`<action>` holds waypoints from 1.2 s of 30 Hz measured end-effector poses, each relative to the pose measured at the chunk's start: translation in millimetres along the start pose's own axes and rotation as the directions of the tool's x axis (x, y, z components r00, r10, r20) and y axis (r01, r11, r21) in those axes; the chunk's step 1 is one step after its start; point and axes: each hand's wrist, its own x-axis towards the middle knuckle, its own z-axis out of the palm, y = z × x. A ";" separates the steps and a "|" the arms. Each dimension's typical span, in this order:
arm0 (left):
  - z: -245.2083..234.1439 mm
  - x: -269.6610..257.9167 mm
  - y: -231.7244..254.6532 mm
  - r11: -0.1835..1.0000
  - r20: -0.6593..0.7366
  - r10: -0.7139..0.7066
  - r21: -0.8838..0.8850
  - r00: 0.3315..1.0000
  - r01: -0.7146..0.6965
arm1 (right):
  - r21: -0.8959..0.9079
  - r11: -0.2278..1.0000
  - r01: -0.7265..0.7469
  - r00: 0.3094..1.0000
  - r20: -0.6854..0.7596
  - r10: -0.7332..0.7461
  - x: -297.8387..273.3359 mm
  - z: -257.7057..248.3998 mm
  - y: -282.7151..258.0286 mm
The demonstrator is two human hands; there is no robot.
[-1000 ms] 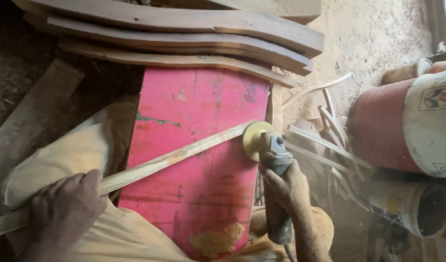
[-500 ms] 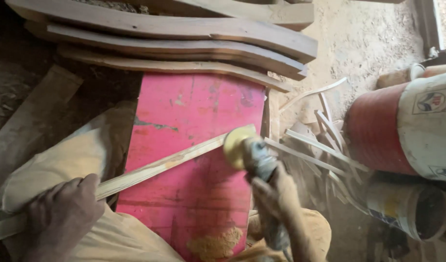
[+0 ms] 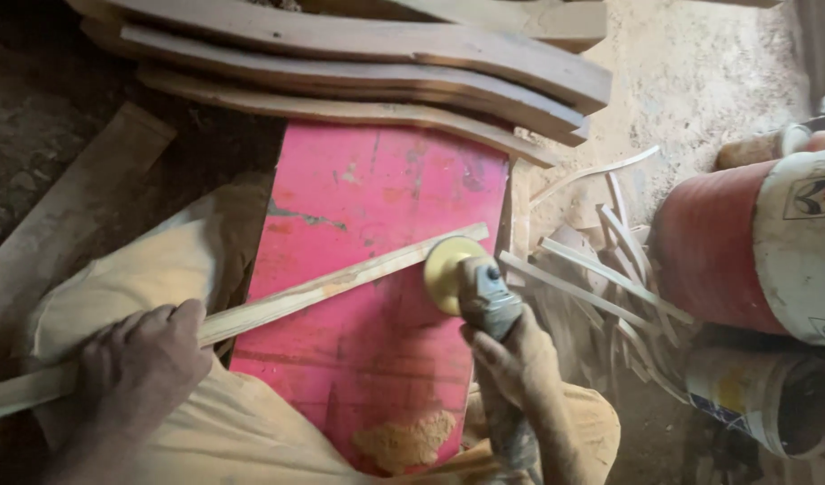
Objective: Using a handheld power sander to smooth the surface of a curved wooden chair leg or frame component.
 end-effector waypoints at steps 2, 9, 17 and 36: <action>1.7 -2.0 -3.1 1.000 -0.033 0.008 0.012 0.999 -0.008 | 0.039 0.998 0.046 0.998 0.036 -0.047 -12.6 10.3 -8.4; -1.3 -0.2 -1.6 0.998 -0.080 0.065 -0.020 0.995 -0.067 | 0.043 0.999 0.011 0.987 0.161 -0.018 -19.6 21.7 -7.9; -2.4 -1.6 -3.0 0.995 -0.117 0.088 -0.039 0.989 -0.093 | -0.007 0.999 -0.038 0.999 -0.034 0.038 1.2 0.7 -0.9; -2.1 -1.6 -3.5 0.995 -0.107 0.097 0.030 0.989 -0.094 | -0.057 0.998 0.015 0.998 0.059 -0.011 -1.1 2.7 -17.7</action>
